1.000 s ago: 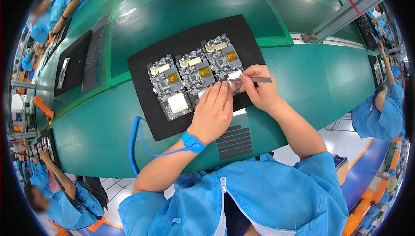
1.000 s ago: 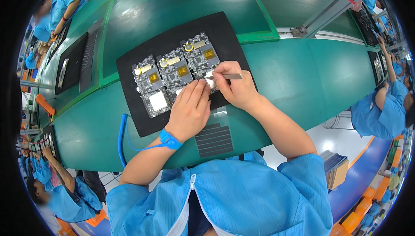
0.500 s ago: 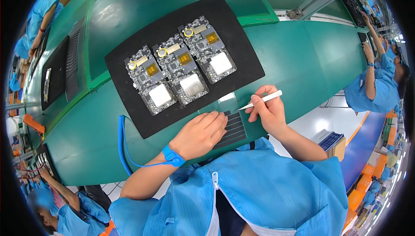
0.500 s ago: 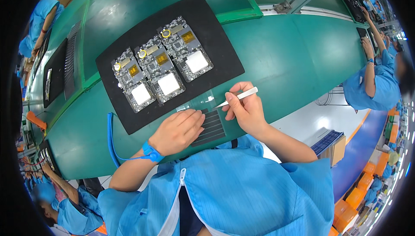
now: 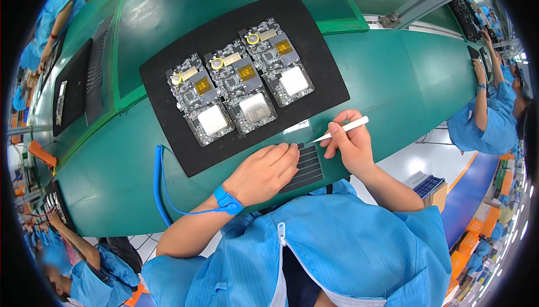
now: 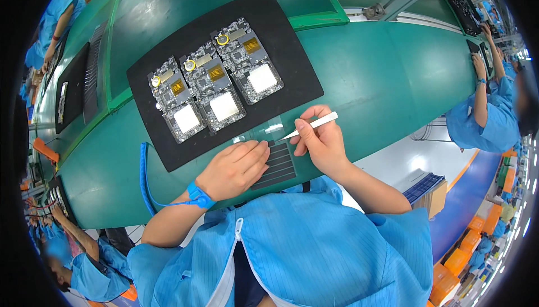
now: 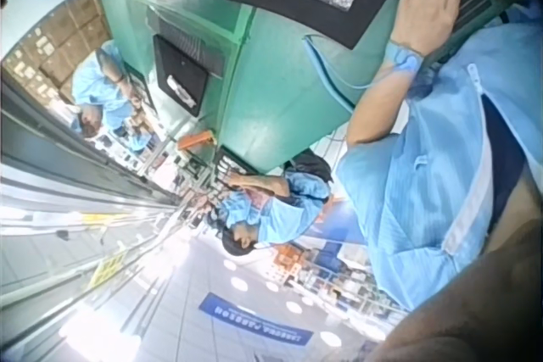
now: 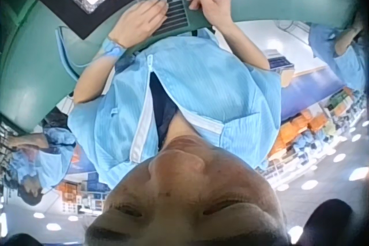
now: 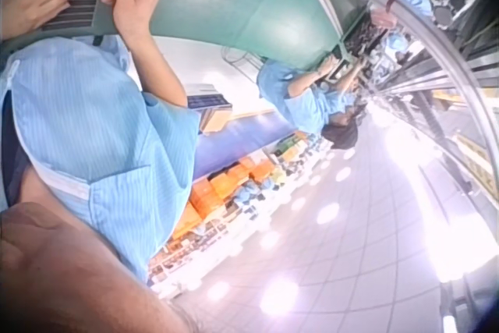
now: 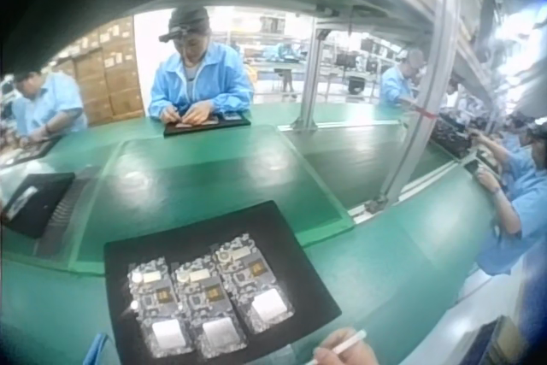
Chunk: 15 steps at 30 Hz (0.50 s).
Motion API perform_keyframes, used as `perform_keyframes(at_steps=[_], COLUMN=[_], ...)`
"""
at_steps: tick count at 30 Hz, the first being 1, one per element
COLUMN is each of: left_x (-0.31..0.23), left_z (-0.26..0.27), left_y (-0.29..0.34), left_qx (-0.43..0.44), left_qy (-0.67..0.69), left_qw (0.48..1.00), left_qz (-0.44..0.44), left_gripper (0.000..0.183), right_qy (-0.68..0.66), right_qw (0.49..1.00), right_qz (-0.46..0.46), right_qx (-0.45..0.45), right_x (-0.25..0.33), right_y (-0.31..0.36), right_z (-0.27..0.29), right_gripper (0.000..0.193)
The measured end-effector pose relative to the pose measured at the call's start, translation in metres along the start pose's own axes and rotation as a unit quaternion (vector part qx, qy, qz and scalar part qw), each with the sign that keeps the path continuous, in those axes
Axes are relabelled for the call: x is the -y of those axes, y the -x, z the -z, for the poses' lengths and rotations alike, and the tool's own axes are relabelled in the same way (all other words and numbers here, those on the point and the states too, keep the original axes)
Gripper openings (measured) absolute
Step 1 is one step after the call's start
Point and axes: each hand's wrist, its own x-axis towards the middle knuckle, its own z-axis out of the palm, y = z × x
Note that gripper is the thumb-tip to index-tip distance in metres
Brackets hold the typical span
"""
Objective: The person uses tweezers to pick up small rectangular components from a sheet and places them onto specific areas of circuit boards. The person repeats this process for multiple boards, handling the components with precision and occasionally adjusting their position on the board.
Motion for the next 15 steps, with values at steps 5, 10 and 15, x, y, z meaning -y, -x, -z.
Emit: perform_keyframes(at_steps=[5,10,15], left_x=[0.001,-0.003,0.002], left_z=[0.001,0.001,0.014], left_y=[0.0,0.002,0.008], left_qx=[0.012,0.016,-0.017], left_qy=[-0.003,-0.022,0.002], left_qw=[1.0,1.0,1.0], left_qz=[-0.012,-0.006,0.011], left_gripper=[0.026,0.025,0.027], right_qy=[0.0,-0.067,-0.107], right_qw=[1.0,0.996,0.987], right_qz=[0.005,0.061,0.119], right_qx=[-0.002,-0.019,0.009], right_x=[-0.002,-0.003,0.026], right_y=[-0.002,-0.005,-0.041], right_z=[-0.002,-0.004,-0.021], right_gripper=[0.017,0.017,0.017])
